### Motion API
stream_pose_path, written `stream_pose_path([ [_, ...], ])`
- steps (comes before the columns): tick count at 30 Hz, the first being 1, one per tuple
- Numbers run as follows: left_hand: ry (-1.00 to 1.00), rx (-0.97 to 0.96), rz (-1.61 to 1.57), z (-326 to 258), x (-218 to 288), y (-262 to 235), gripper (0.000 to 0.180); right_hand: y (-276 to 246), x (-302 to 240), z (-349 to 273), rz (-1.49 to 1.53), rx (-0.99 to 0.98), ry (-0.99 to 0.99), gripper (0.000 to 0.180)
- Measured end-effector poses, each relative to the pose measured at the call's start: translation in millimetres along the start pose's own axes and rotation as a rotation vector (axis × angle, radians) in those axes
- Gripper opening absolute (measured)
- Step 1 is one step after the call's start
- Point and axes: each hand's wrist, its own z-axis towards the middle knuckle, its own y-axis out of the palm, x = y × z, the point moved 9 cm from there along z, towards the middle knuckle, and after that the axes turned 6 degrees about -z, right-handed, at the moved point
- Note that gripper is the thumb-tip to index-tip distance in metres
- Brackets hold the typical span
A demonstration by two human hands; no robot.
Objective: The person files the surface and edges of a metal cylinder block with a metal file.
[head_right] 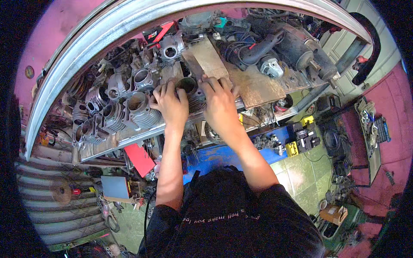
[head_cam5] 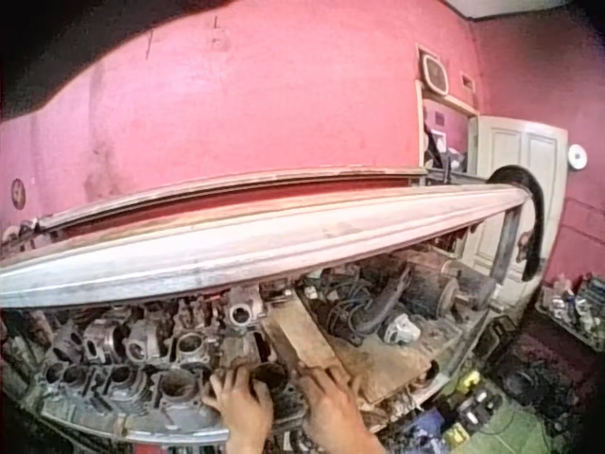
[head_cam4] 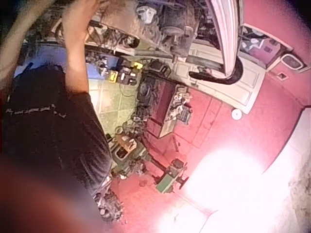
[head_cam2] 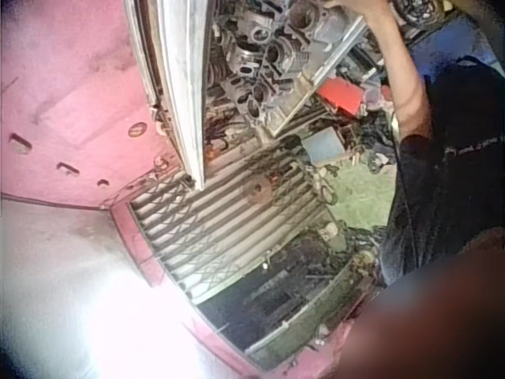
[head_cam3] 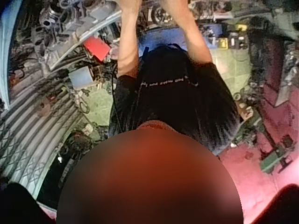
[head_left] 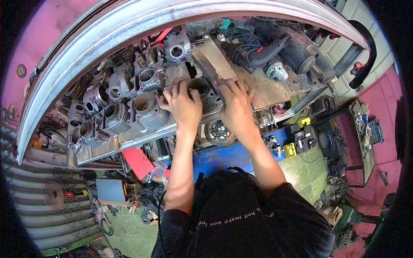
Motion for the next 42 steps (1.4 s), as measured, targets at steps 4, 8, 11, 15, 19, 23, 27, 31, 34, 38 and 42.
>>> stream_pose_path([
  [4,-0.031,0.015,-0.006,-2,-6,-2,0.032,-17,-19,-15,-0.042,-0.092,-0.004,0.056],
  [8,-0.049,0.037,0.051,-7,-14,2,0.032,-63,-46,-71,-0.167,-0.185,-0.075,0.059],
  [11,-0.024,0.035,0.035,-4,-11,2,0.031,-58,-33,-64,-0.143,-0.178,-0.050,0.058],
  [15,0.006,-0.016,0.014,2,-7,3,0.031,1,-4,5,0.012,-0.031,-0.042,0.054],
  [19,0.019,0.005,0.024,0,-1,0,0.031,12,-1,22,-0.019,-0.052,0.056,0.053],
  [23,-0.022,0.020,0.043,-4,-6,1,0.030,-30,-32,-44,-0.137,-0.155,-0.045,0.049],
  [27,-0.034,0.024,0.028,-7,-14,4,0.029,-68,-39,-69,-0.134,-0.144,-0.040,0.048],
  [31,-0.025,0.031,0.025,-2,-5,-1,0.028,-19,-14,-20,-0.097,-0.079,-0.017,0.053],
  [34,-0.008,0.021,0.020,4,2,-3,0.028,14,3,14,-0.050,-0.051,0.037,0.056],
  [38,-0.030,0.068,0.033,-5,-10,-1,0.029,-9,-27,-26,-0.130,-0.117,-0.033,0.056],
  [42,-0.050,0.040,0.017,-8,-15,1,0.027,-65,-41,-71,-0.171,-0.167,-0.078,0.056],
])
